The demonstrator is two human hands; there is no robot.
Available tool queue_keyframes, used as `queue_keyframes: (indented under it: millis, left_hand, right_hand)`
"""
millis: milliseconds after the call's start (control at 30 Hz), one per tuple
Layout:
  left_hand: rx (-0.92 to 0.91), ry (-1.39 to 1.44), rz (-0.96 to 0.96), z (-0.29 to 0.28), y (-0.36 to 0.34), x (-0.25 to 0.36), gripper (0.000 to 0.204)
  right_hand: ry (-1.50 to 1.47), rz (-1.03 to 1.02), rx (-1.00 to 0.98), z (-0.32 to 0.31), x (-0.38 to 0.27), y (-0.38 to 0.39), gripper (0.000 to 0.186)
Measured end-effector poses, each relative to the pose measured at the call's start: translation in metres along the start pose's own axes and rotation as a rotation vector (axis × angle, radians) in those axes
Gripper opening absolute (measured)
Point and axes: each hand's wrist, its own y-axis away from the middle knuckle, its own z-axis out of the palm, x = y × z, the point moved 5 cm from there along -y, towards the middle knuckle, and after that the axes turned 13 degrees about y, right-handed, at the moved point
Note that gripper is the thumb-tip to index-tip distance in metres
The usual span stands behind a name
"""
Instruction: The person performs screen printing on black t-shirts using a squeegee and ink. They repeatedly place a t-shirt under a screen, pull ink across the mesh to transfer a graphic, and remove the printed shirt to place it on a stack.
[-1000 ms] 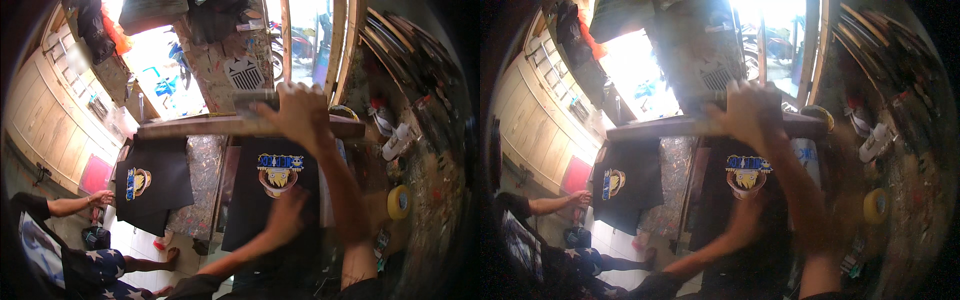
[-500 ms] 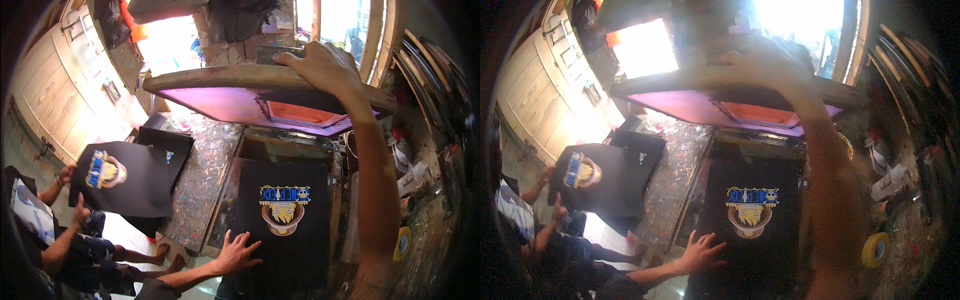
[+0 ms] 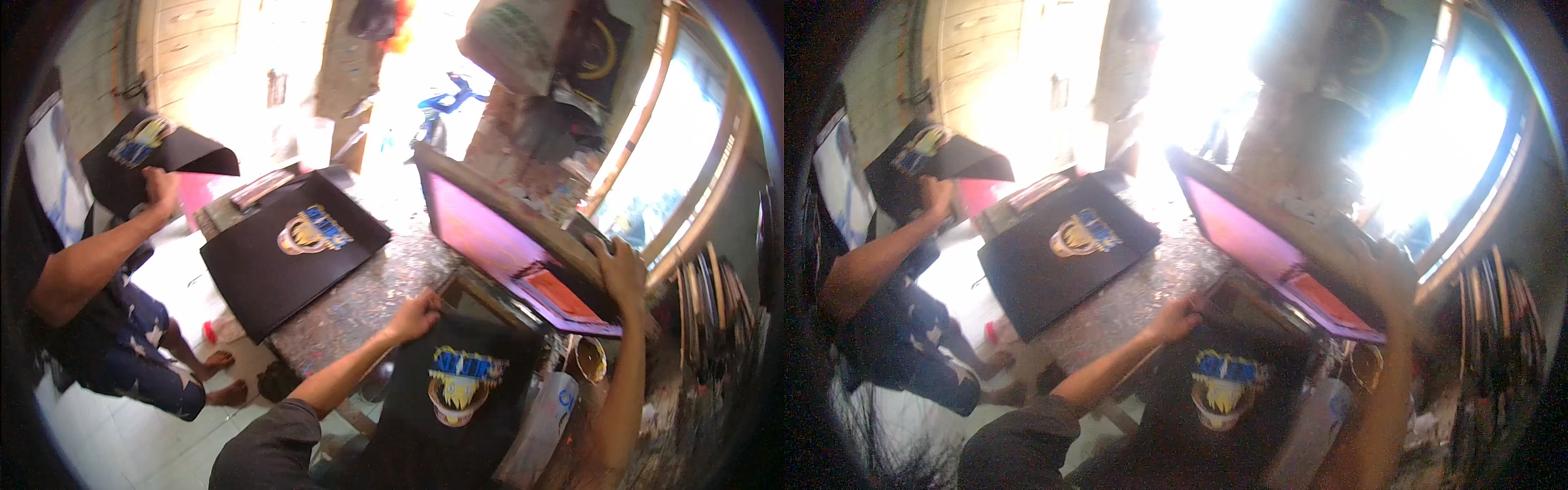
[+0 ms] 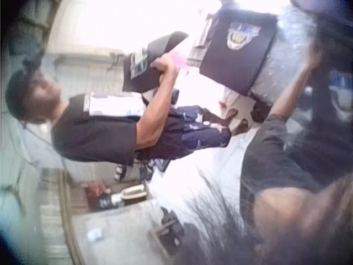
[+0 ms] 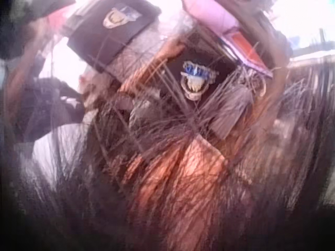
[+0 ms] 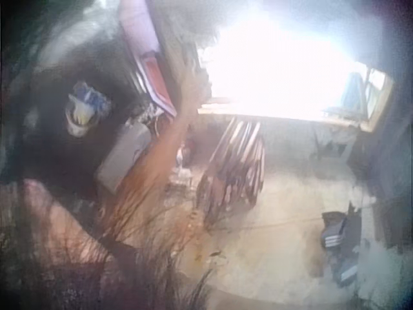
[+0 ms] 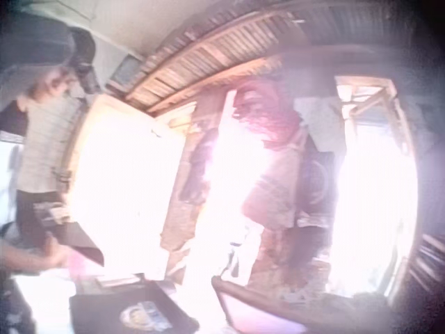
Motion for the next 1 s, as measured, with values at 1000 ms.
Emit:
queue_keyframes:
  millis: [1000]
  left_hand:
    - [-0.868,-0.769,0.019,0.023,0.160,0.049,0.068]
  right_hand:
    - [-0.153,-0.131,-0.173,-0.030,0.012,0.000,0.073]
